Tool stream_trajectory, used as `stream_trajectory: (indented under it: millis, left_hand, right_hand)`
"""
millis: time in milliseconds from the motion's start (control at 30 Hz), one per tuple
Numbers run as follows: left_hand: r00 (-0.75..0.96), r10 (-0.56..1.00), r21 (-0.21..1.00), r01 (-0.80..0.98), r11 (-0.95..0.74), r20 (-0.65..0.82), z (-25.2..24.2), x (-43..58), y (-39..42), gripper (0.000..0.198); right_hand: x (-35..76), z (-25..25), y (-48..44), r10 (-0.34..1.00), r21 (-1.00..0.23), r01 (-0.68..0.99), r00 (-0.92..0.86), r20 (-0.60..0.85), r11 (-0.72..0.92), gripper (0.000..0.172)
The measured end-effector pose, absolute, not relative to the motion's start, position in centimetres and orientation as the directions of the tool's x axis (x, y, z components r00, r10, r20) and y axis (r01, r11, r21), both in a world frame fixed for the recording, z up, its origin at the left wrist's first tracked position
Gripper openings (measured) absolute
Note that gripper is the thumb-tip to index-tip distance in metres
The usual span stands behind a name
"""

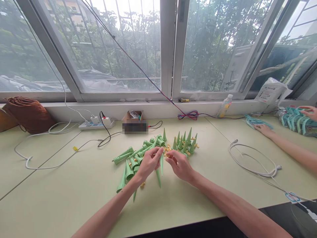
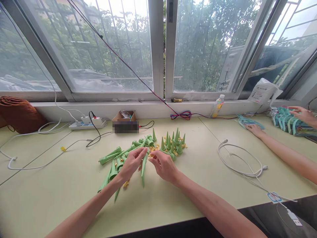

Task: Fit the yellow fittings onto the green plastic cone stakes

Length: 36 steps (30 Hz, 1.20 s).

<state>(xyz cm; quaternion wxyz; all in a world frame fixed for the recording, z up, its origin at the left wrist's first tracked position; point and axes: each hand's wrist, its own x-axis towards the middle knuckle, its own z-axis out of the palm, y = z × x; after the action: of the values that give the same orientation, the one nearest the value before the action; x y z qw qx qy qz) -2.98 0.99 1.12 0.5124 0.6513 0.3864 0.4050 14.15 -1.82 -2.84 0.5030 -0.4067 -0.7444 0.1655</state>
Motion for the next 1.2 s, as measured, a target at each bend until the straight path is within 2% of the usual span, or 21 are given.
stream_trajectory:
  millis: [567, 900, 1100, 1200]
  left_hand:
    - [0.359, 0.899, 0.927, 0.179, -0.328, 0.249, 0.1, -2.8, 0.6, 0.036]
    - [0.385, 0.801, 0.75, 0.316, -0.581, 0.458, -0.2, -2.7, 0.2, 0.03]
    - [0.439, 0.733, 0.633, 0.379, -0.676, 0.52, -0.6, -3.1, 0.3, 0.027]
    - [0.444, 0.727, 0.615, 0.394, -0.683, 0.523, -0.7, -3.1, 0.3, 0.027]
  right_hand:
    - [14.2, -2.5, -1.9, 0.795, -0.691, 0.417, -0.146, 0.589, 0.59, 0.026]
    - [13.8, -1.7, -2.1, 0.833, -0.755, 0.38, -0.085, 0.547, 0.535, 0.035]
    - [13.7, -1.7, -2.0, 0.867, -0.799, 0.354, -0.073, 0.494, 0.485, 0.038]
    - [13.7, -1.7, -2.0, 0.866, -0.798, 0.356, -0.073, 0.495, 0.486, 0.039]
